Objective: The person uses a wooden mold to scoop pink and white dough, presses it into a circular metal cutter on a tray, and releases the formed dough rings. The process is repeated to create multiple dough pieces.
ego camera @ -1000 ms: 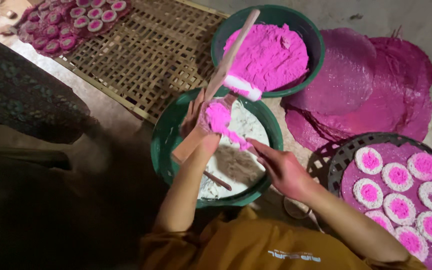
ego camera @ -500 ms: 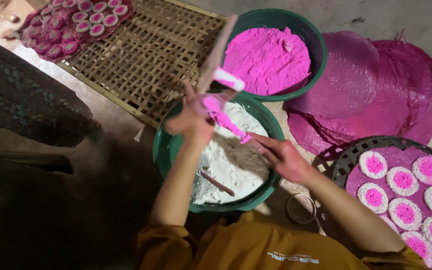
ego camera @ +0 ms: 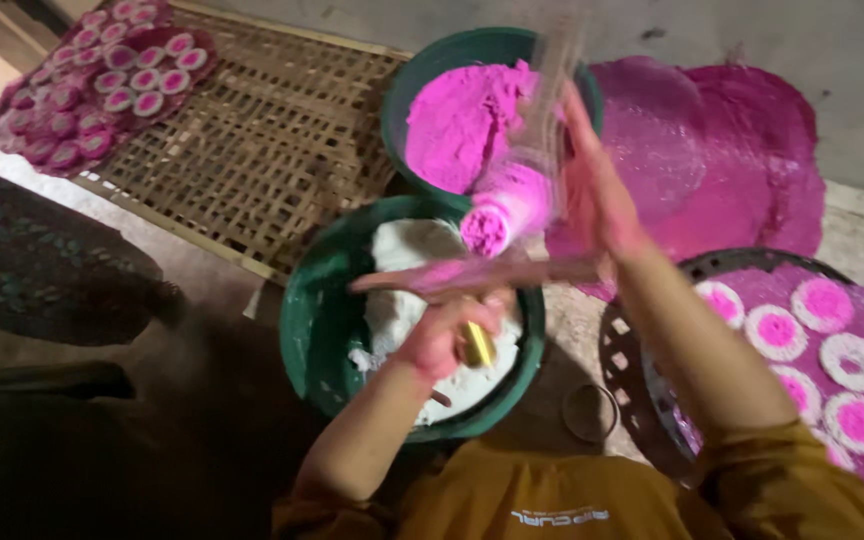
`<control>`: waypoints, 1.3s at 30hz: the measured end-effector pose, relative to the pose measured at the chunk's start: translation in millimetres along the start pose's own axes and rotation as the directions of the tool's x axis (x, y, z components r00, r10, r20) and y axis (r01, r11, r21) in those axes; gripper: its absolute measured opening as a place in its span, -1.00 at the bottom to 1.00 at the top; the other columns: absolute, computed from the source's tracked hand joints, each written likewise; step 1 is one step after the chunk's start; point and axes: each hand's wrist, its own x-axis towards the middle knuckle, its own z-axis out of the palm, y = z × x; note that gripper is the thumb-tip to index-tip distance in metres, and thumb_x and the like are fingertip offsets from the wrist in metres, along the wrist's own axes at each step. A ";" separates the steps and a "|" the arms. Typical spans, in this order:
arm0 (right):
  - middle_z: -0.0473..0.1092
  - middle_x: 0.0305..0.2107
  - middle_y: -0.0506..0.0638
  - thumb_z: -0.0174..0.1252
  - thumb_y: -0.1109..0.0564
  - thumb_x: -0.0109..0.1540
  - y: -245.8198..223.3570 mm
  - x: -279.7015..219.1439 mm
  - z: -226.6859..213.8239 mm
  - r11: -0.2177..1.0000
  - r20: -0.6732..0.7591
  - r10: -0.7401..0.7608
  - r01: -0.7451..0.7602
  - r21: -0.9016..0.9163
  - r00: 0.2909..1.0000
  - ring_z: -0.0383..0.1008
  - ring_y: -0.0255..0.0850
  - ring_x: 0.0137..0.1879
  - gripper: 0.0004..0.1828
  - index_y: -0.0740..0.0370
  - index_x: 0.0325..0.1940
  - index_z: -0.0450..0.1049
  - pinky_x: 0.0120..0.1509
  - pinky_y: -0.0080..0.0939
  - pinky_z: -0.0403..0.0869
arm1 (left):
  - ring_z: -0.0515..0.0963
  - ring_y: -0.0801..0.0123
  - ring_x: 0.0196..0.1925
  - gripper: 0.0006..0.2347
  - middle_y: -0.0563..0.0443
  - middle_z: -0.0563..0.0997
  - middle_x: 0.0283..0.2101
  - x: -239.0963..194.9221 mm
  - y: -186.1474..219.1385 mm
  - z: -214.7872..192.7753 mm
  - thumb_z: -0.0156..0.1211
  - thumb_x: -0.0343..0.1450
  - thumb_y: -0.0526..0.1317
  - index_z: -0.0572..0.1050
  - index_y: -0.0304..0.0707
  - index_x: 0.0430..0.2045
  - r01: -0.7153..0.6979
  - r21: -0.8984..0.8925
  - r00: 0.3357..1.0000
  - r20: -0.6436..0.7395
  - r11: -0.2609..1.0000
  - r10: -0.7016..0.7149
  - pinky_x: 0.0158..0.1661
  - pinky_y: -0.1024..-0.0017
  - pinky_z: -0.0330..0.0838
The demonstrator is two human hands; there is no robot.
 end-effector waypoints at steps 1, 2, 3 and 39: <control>-0.03 0.53 0.29 -0.01 -0.31 0.46 -7.5 -21.2 19.3 0.943 0.026 -0.041 0.031 0.331 0.999 0.28 0.10 0.53 -0.08 -0.14 0.72 -0.35 0.50 0.18 0.46 | 0.46 0.44 -0.28 -0.88 0.06 0.46 -0.30 5.3 -5.8 17.6 0.21 0.40 -0.31 0.44 -0.34 -0.27 0.074 -0.096 0.988 0.145 0.993 -0.060 -0.25 0.50 0.34; -0.02 0.51 0.32 0.01 -0.28 0.46 -21.3 -37.7 29.9 0.882 -0.013 -0.068 0.067 0.466 0.998 0.32 0.14 0.45 -0.10 -0.17 0.71 -0.33 0.41 0.21 0.47 | 0.50 0.43 -0.23 -0.90 0.02 0.49 -0.29 9.8 -13.1 34.9 0.20 0.44 -0.31 0.44 -0.36 -0.29 0.161 -0.180 0.951 0.291 0.970 -0.103 -0.11 0.47 0.41; -0.01 0.48 0.35 0.04 -0.24 0.46 -36.0 -54.6 39.5 0.802 -0.052 -0.099 0.111 0.587 0.994 0.35 0.19 0.37 -0.12 -0.20 0.70 -0.31 0.32 0.24 0.48 | 0.53 0.44 -0.16 -0.85 0.04 0.53 -0.24 14.0 -21.0 51.1 0.19 0.37 -0.33 0.46 -0.32 -0.23 0.168 -0.094 0.962 0.234 0.981 -0.142 -0.07 0.48 0.43; 0.50 -0.19 0.13 -0.13 -0.63 0.11 -270.6 -495.5 -199.5 0.441 -0.023 0.894 -0.871 0.214 0.447 0.53 -0.09 -0.12 0.07 0.33 0.29 0.30 -0.04 -0.05 0.52 | 0.44 0.15 0.27 -0.28 -0.03 0.50 0.12 225.5 -280.5 302.4 0.12 0.28 0.36 0.33 -0.16 0.17 0.166 -0.547 0.880 0.458 0.820 0.127 0.39 0.10 0.20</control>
